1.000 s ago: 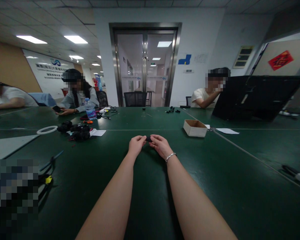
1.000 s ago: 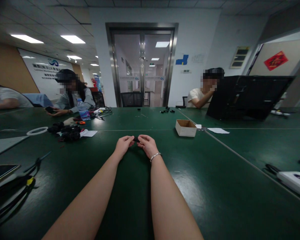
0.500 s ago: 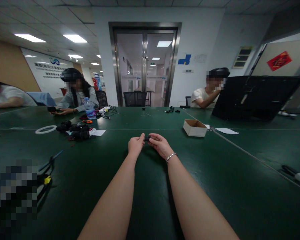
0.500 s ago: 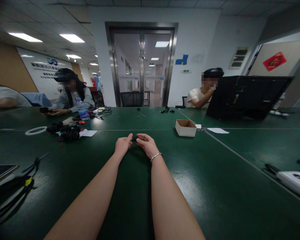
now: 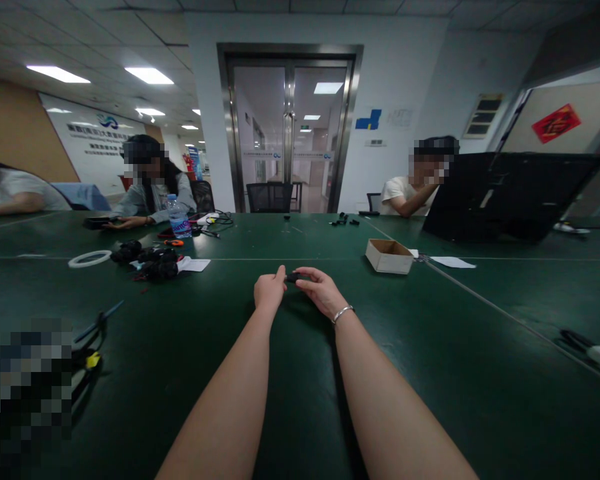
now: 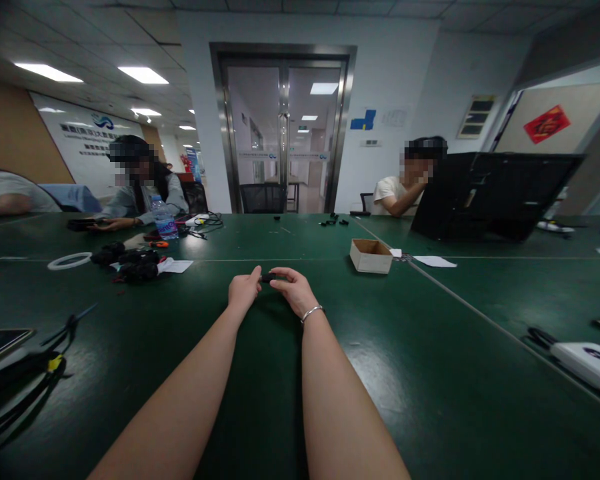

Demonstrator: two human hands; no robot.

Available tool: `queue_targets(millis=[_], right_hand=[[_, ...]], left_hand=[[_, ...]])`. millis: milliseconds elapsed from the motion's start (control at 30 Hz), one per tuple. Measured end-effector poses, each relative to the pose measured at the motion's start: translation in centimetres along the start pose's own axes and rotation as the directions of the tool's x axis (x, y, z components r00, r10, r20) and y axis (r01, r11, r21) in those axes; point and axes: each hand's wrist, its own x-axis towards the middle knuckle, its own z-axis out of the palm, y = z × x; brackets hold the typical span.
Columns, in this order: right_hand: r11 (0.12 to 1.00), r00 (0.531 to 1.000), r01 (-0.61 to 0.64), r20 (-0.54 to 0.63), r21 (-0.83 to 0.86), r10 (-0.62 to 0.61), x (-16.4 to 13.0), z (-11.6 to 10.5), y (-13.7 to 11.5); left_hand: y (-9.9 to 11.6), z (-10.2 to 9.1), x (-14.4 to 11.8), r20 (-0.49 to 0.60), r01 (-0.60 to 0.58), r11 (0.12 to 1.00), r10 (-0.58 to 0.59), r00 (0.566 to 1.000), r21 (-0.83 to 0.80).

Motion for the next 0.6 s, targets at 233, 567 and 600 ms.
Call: queue_targets(millis=[233,567,600], right_hand=[[1.0,1.0,-0.013,-0.007,0.029,0.013,0.0,0.1,0.0],[0.99,0.986,-0.121,-0.104,0.073,0.128,0.0,0.2,-0.4],[0.99,0.985,-0.118,-0.119,0.08,0.127,0.1,0.2,-0.3]], left_hand=[[0.4,-0.1,-0.6,-0.031,-0.018,0.999,0.017,0.999,-0.028],[-1.6,1.2,0.8,0.038,-0.158,0.978,0.164,0.986,-0.135],[-1.7,1.3,0.9,0.043,-0.166,0.973,0.175,0.984,-0.163]])
